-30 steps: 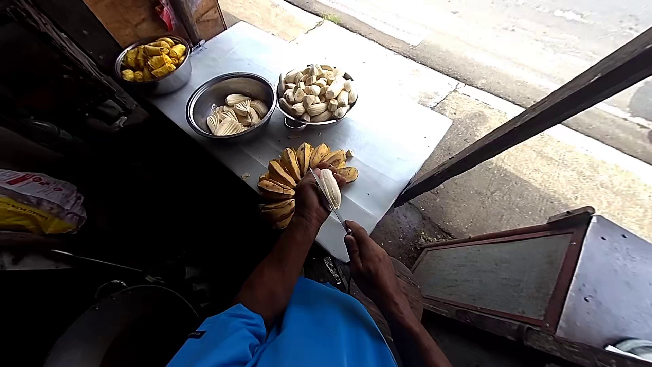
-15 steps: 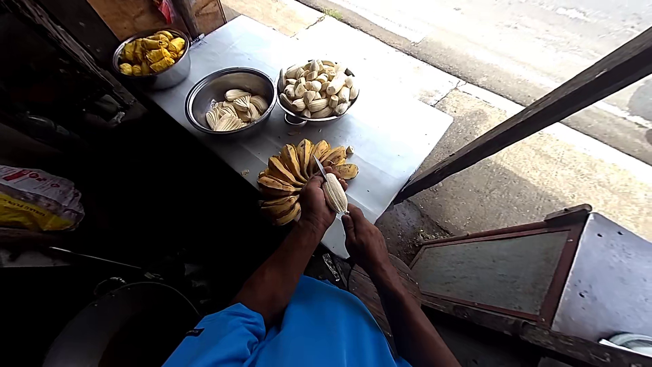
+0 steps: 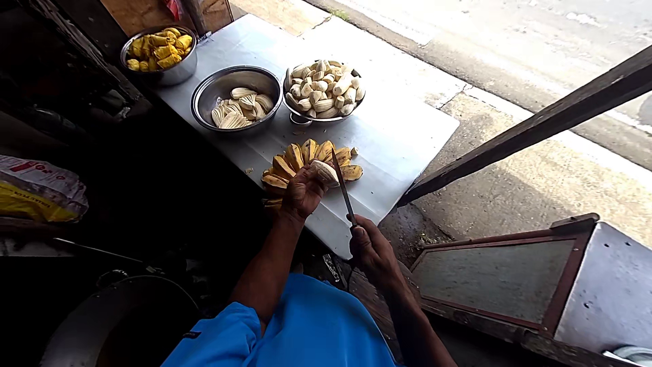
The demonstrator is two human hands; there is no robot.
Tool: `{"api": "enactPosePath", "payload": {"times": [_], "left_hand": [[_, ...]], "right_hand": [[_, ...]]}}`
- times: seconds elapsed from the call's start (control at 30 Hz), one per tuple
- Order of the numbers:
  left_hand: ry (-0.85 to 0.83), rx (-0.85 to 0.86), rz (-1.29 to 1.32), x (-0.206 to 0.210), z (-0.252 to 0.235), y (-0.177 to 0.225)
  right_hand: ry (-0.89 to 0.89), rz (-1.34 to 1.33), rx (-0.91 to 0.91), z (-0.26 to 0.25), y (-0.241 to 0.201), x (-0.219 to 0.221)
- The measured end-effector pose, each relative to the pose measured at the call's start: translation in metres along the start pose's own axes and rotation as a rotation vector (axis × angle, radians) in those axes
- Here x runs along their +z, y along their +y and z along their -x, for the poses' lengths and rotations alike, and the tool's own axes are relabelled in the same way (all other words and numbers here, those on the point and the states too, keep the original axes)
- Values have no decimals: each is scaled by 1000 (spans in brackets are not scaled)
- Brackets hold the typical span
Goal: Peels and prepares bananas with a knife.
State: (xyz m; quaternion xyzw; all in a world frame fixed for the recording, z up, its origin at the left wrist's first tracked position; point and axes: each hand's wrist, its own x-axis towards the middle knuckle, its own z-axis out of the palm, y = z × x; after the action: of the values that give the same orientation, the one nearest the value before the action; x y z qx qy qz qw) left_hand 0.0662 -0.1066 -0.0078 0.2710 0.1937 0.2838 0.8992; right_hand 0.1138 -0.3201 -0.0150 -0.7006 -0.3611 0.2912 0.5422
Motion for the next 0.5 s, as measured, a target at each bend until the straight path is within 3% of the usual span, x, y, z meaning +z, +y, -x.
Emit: {"api": "enactPosePath", "payload": {"times": [0.1, 0.3, 0.5], "left_hand": [[32, 3, 70, 6, -8, 0], [362, 17, 108, 16, -30, -1], [421, 49, -19, 22, -26, -1]], "right_hand": [[-19, -23, 18, 1, -1, 3], [-47, 18, 14, 2, 6, 12], [-51, 84, 18, 5, 12, 16]]}}
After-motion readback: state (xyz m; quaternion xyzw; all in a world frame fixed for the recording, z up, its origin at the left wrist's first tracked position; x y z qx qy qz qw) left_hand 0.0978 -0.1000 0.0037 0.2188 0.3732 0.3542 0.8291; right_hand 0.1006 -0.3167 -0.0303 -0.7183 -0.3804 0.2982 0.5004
